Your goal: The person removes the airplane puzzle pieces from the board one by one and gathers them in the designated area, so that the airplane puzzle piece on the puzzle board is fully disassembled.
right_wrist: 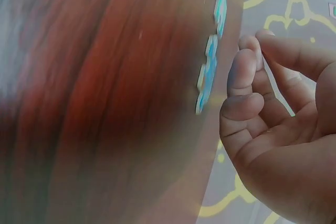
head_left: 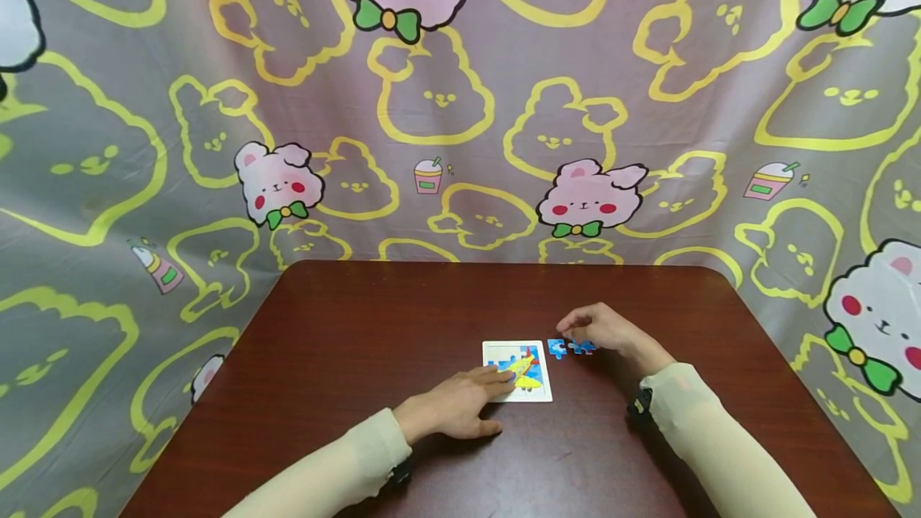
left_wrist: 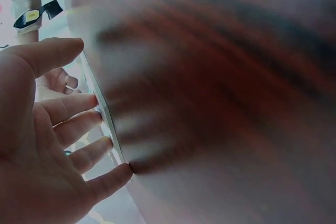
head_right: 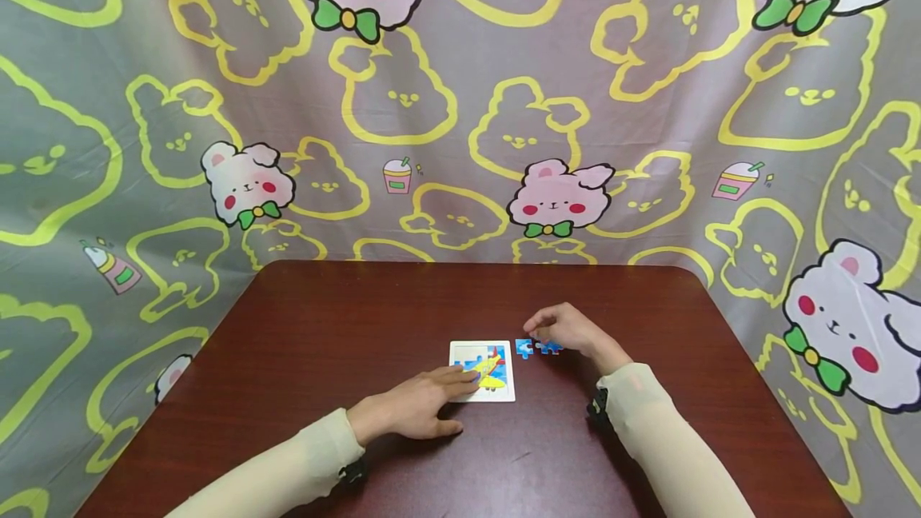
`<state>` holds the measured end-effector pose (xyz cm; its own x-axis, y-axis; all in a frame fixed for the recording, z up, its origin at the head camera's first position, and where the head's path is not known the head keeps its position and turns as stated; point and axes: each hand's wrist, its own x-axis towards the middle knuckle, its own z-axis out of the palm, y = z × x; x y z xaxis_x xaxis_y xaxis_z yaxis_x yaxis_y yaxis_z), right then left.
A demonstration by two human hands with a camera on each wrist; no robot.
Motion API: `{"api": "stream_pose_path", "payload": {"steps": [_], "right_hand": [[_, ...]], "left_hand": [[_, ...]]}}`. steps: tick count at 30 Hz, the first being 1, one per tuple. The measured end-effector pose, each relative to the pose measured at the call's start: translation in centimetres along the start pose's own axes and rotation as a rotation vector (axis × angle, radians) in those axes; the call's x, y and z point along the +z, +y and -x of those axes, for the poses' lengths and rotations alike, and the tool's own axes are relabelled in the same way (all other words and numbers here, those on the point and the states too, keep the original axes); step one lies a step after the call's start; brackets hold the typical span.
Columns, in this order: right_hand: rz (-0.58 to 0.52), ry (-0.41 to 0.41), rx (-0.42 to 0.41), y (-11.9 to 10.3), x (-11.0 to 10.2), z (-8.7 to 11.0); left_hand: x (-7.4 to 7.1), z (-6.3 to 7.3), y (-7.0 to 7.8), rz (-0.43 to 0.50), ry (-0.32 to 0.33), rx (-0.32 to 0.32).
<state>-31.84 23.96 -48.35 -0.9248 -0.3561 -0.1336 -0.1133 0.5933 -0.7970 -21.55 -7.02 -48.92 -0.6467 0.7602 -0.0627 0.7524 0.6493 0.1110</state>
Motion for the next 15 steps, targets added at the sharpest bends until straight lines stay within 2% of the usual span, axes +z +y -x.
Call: {"api": "stream_pose_path", "payload": {"steps": [5, 10, 15], "right_hand": [[-0.011, -0.018, -0.025, -0.5, 0.8, -0.3], [-0.023, -0.041, -0.009, -1.0, 1.7, -0.5], [-0.036, -0.061, -0.043, -1.5, 2.4, -0.7]], "left_hand": [[0.0, 0.0, 0.0, -0.005, -0.005, -0.005], [0.0, -0.1, 0.0, 0.0, -0.014, -0.008], [0.0, 0.0, 0.1, 0.004, 0.001, 0.002]]}}
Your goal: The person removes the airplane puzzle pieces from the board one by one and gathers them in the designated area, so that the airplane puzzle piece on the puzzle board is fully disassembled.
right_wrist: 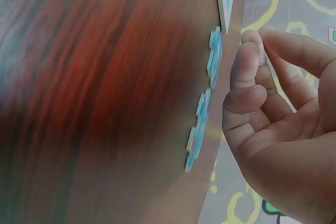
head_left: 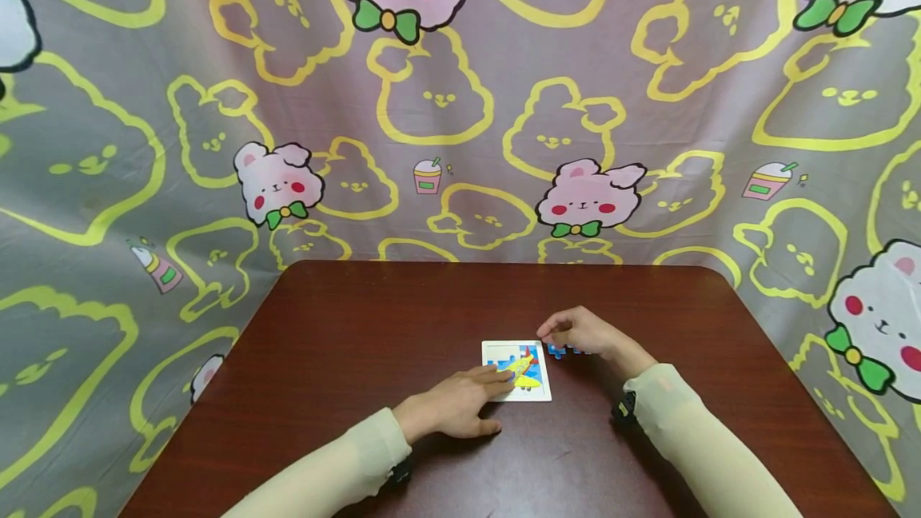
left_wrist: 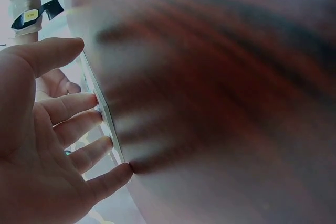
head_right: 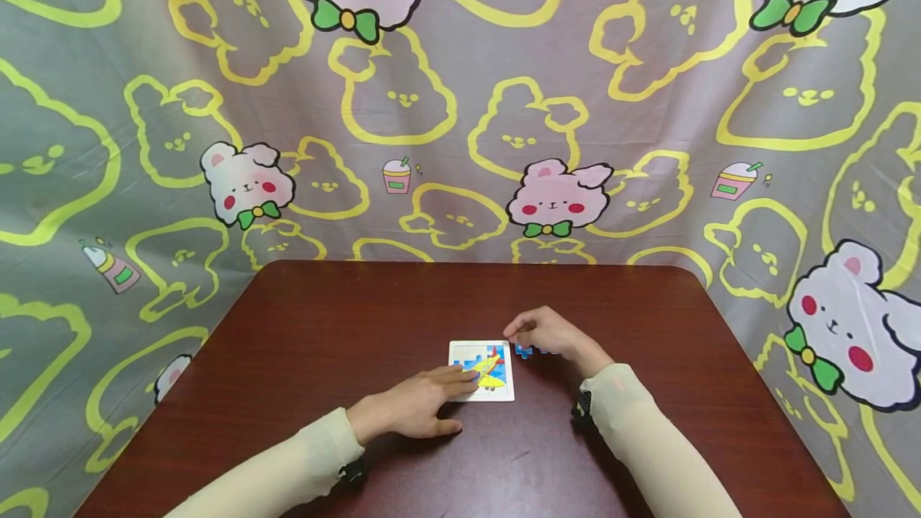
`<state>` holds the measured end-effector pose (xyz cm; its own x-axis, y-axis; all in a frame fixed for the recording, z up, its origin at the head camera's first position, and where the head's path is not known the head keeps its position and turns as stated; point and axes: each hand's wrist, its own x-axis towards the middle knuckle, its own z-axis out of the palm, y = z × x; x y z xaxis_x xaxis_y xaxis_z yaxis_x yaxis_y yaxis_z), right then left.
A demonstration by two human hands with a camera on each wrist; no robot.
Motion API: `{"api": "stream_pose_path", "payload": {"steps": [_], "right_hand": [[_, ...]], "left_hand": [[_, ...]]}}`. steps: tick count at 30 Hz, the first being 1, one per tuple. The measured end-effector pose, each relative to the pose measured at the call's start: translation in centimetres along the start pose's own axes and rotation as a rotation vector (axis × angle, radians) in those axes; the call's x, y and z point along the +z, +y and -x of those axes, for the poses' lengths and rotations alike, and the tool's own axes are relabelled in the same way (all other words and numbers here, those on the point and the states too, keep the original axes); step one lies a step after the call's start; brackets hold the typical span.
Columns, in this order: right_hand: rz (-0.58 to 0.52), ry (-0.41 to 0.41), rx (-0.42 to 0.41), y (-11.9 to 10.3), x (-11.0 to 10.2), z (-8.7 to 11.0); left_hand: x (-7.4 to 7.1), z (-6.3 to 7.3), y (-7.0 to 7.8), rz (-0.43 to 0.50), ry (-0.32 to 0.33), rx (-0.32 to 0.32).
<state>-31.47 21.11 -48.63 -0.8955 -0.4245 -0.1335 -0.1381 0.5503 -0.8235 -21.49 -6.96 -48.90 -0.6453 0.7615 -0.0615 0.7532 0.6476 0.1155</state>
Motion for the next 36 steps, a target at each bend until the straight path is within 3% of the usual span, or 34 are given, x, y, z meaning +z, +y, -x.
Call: {"api": "stream_pose_path", "payload": {"steps": [13, 25, 36], "right_hand": [[-0.012, -0.051, -0.025, -1.0, 1.7, -0.8], [-0.002, -0.158, -0.099, -1.6, 3.0, -1.4], [0.012, -0.163, -0.104, -1.6, 3.4, -1.8]], "left_hand": [[-0.1, 0.0, -0.1, 0.004, -0.003, 0.007], [0.0, 0.1, -0.2, 0.001, 0.003, 0.017], [0.0, 0.0, -0.1, 0.0, 0.003, 0.009]]}}
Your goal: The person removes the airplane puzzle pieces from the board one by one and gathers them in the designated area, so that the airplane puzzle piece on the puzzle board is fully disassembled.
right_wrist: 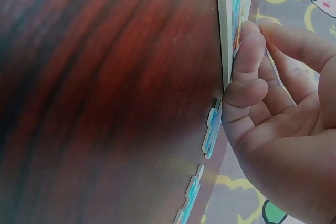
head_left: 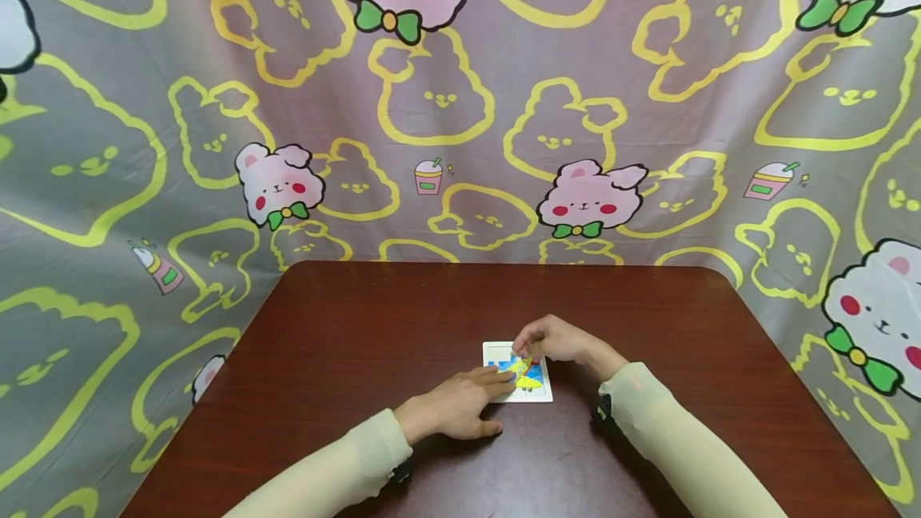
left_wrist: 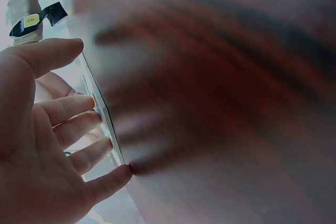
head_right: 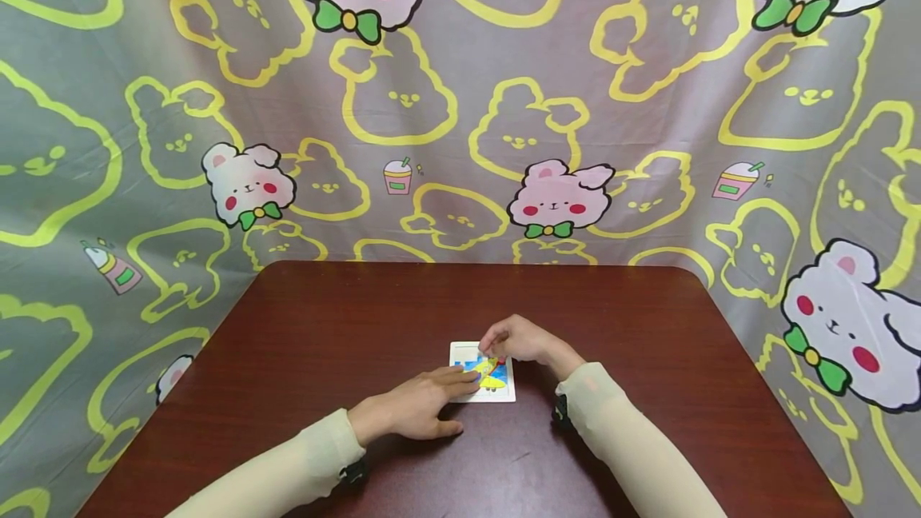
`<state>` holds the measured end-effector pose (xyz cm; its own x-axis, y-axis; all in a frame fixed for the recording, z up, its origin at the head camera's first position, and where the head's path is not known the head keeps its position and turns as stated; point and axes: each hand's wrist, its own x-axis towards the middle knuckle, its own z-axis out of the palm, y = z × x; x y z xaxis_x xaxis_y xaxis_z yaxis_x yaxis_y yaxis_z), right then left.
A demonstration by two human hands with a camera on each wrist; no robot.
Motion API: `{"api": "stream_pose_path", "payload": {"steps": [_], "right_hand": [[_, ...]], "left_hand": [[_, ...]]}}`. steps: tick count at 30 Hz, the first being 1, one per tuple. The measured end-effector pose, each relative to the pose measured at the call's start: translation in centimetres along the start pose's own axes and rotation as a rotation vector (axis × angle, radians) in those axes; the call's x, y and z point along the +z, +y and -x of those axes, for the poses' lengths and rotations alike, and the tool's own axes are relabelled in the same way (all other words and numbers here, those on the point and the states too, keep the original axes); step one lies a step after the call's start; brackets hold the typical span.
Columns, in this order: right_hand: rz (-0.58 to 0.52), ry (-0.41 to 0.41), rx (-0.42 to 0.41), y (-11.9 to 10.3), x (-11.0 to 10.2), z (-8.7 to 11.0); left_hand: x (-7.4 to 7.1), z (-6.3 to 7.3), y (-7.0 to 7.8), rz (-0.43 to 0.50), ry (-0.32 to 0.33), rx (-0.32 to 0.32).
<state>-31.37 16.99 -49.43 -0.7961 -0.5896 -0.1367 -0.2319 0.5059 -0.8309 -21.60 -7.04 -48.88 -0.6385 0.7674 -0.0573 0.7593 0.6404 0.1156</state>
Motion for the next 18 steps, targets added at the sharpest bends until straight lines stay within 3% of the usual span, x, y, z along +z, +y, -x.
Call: {"api": "stream_pose_path", "payload": {"steps": [18], "right_hand": [[-0.034, -0.011, -0.033, -0.57, -0.17, 0.16]], "left_hand": [[-0.06, -0.19, 0.32, -0.012, -0.023, -0.022]]}}
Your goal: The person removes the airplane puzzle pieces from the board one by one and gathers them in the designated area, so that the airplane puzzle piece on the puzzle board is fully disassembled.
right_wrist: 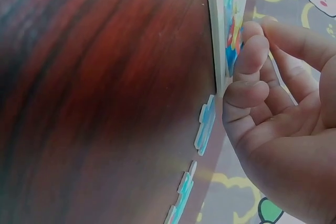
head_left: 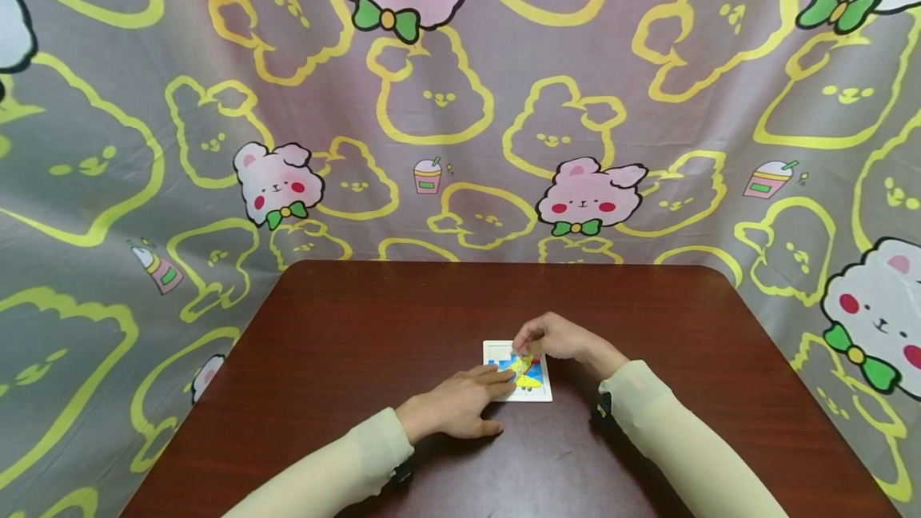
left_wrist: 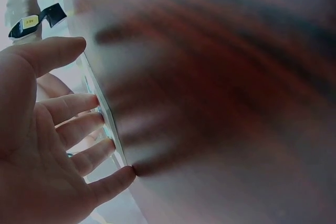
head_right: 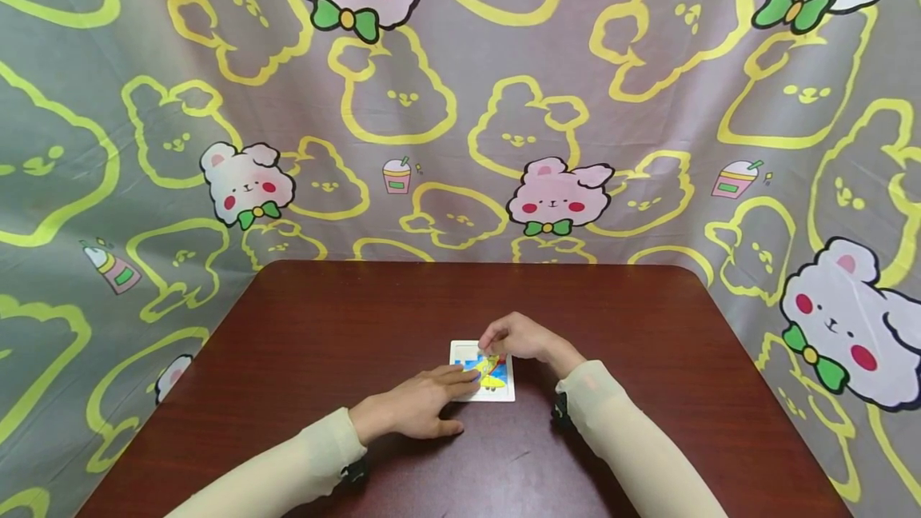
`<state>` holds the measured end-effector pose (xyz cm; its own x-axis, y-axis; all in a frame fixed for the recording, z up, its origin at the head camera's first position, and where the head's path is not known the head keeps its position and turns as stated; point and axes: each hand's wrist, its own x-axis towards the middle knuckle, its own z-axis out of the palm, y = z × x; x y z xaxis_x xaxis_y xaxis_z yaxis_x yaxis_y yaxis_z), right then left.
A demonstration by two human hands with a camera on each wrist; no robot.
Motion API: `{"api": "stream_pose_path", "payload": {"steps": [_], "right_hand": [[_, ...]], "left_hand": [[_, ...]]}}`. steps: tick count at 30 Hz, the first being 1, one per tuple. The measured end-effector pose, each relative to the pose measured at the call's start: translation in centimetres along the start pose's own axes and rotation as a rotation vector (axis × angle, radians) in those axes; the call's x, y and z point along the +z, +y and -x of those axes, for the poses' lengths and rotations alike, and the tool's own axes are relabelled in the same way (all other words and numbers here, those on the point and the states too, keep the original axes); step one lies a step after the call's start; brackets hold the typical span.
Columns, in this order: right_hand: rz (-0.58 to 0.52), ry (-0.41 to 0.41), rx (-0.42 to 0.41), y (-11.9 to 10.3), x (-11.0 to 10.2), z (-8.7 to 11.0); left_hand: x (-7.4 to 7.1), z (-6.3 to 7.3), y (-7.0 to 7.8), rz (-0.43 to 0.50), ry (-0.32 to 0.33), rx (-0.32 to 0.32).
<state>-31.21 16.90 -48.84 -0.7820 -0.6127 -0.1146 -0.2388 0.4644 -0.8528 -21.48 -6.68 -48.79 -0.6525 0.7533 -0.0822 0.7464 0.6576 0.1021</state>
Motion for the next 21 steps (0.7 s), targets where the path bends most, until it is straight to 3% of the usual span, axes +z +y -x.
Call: {"api": "stream_pose_path", "payload": {"steps": [6, 16, 21], "right_hand": [[0.018, 0.026, 0.009, 0.0, -0.2, 0.1], [0.105, 0.172, 0.106, 0.4, -0.9, 0.3], [0.123, 0.183, 0.132, 0.7, -1.0, 0.4]], "left_hand": [[-0.1, 0.2, 0.1, 0.006, -0.008, -0.004], [-0.1, 0.1, 0.1, 0.007, -0.013, -0.018], [-0.2, 0.1, 0.2, 0.01, -0.014, -0.018]]}}
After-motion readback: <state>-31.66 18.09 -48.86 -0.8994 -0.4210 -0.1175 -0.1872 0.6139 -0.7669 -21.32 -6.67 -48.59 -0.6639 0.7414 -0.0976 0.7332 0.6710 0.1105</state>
